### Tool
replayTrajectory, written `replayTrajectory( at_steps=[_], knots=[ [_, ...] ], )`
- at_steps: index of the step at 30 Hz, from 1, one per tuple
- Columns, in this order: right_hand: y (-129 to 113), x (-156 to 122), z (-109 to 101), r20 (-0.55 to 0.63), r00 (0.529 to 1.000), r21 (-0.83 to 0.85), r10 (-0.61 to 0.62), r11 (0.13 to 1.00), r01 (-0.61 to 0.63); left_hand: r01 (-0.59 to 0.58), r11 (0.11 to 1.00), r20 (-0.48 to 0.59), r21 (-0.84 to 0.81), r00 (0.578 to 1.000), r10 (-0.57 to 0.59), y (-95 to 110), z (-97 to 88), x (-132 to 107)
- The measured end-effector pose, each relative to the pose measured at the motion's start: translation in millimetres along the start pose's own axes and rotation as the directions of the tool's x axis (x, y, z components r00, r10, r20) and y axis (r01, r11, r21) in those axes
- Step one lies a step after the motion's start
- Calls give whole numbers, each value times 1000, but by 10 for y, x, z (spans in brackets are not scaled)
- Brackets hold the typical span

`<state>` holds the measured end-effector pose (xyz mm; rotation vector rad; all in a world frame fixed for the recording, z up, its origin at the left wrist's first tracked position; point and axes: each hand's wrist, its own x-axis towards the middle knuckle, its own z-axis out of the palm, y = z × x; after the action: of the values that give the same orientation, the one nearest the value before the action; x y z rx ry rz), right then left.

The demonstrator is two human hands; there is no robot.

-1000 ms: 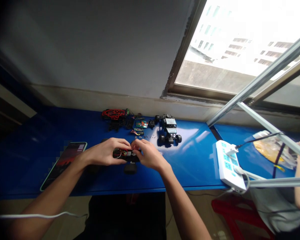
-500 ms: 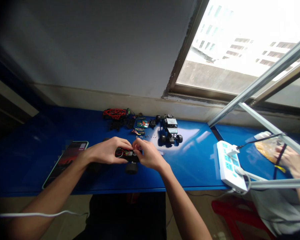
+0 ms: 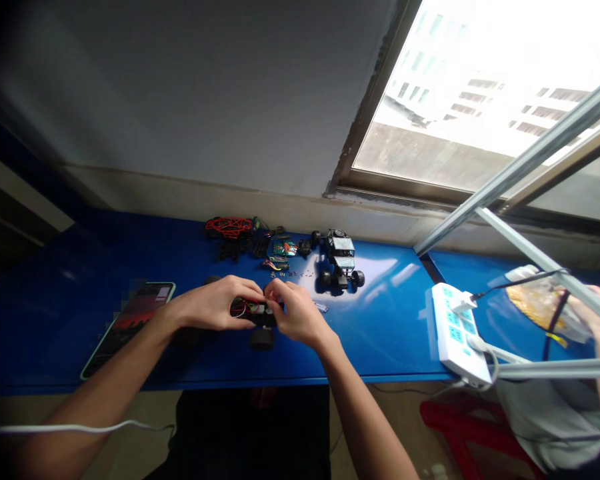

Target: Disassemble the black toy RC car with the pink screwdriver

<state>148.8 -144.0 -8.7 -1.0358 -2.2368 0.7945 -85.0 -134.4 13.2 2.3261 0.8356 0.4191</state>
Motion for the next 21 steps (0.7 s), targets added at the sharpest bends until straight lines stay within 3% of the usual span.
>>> replayTrajectory(
  at_steps=[21],
  knots=[
    [-52,-111,8,-2,999,-116,-50,992,49,5,1000,-53,-29,999,-7,-45,52,-44]
  ],
)
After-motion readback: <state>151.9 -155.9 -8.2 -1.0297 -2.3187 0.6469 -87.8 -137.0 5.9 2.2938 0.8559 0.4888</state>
